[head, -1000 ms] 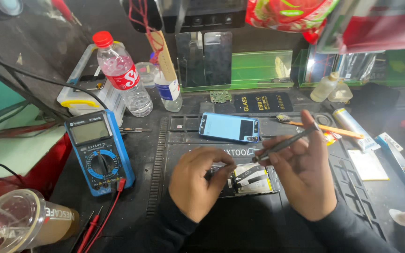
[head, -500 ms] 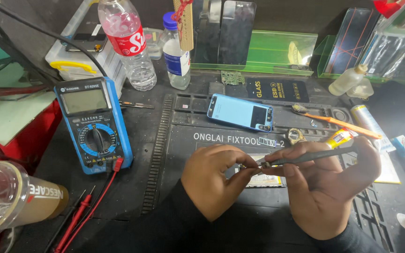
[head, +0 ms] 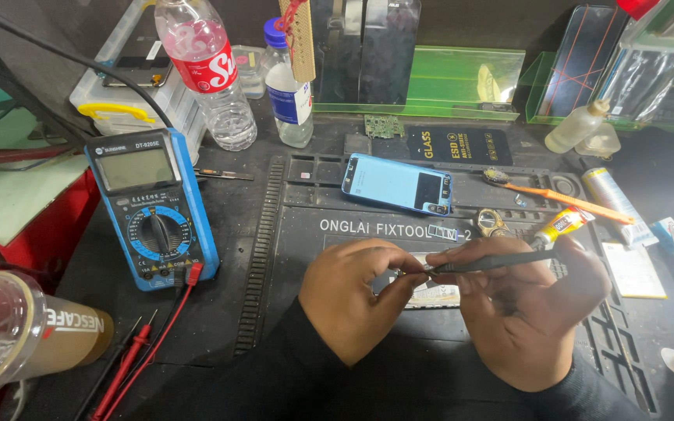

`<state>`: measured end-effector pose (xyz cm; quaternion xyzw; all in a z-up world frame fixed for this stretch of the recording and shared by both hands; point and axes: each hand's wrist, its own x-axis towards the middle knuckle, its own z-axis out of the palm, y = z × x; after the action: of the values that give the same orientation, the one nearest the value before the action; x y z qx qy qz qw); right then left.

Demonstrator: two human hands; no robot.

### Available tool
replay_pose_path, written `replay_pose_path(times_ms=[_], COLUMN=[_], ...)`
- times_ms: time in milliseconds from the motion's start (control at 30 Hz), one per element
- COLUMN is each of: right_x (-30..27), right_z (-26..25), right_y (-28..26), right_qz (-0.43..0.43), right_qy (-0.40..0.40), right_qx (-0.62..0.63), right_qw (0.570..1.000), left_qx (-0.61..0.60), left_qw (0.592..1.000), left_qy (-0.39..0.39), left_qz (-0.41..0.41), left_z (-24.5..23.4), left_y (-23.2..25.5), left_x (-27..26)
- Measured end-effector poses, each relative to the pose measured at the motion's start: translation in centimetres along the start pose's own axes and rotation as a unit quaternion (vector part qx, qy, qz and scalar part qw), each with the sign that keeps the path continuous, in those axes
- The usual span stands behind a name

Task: The person uses a screwdriver to remove screws from a disassembled smartphone chassis. They then pick up a blue smartphone case and attach it to the device, pressing the edges to secure it in place.

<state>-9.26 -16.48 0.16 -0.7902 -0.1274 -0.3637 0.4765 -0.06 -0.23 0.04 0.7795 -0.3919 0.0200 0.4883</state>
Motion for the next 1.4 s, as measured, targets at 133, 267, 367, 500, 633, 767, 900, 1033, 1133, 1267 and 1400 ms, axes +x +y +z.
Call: replay_pose_path(times_ms=[133, 267, 367, 500, 633, 767, 900, 1033, 1133, 1267, 1400], right_x=[0.4, 0.8, -0.1, -0.4, -0.7, -0.6, -0.4, -0.9, -0.9, -1.0, 0.0], right_z=[-0.4, -0.9, -0.6, -0.6, -1.2, -0.8, -0.2, -0.4, -0.6, -0.4, 0.2], right_y=[0.6, -0.1, 0.3, 1.2, 1.8, 1.4, 1.4, 1.7, 2.0, 2.3, 1.0], right_qz=[-0.072, -0.020, 0.030, -0.002, 0.020, 0.005, -0.033, -0.008, 0.003, -0.019, 0.124], right_qy=[-0.012, -0.003, 0.034, 0.055, 0.036, 0.040, 0.074, 0.093, 0.067, 0.092, 0.170], right_qx=[-0.029, -0.176, -0.175, -0.065, -0.092, -0.109, -0.078, -0.070, -0.114, -0.065, 0.029], right_qw=[0.997, 0.984, 0.984, 0.996, 0.995, 0.993, 0.994, 0.993, 0.991, 0.993, 0.977], left_qx=[-0.004, 0.023, 0.004, -0.009, 0.012, 0.025, 0.043, 0.072, 0.068, 0.036, 0.087], left_qw=[1.000, 0.999, 0.999, 0.997, 0.995, 0.995, 0.992, 0.988, 0.989, 0.993, 0.991], left_qy=[0.013, 0.023, 0.047, 0.058, 0.070, 0.068, 0.085, 0.085, 0.081, 0.071, 0.057], left_qz=[-0.017, -0.001, 0.013, 0.055, 0.075, 0.063, 0.084, 0.110, 0.100, 0.081, 0.083], left_z=[0.6, 1.0, 0.9, 0.5, 0.7, 0.8, 0.6, 0.1, 0.3, 0.6, 0.6], left_y=[-0.6, -0.8, -0.8, -0.8, -0.9, -0.8, -0.6, 0.0, -0.2, -0.3, -0.8], left_x=[-0.1, -0.3, -0.3, -0.3, -0.3, -0.3, -0.3, -0.3, -0.3, -0.4, -0.2])
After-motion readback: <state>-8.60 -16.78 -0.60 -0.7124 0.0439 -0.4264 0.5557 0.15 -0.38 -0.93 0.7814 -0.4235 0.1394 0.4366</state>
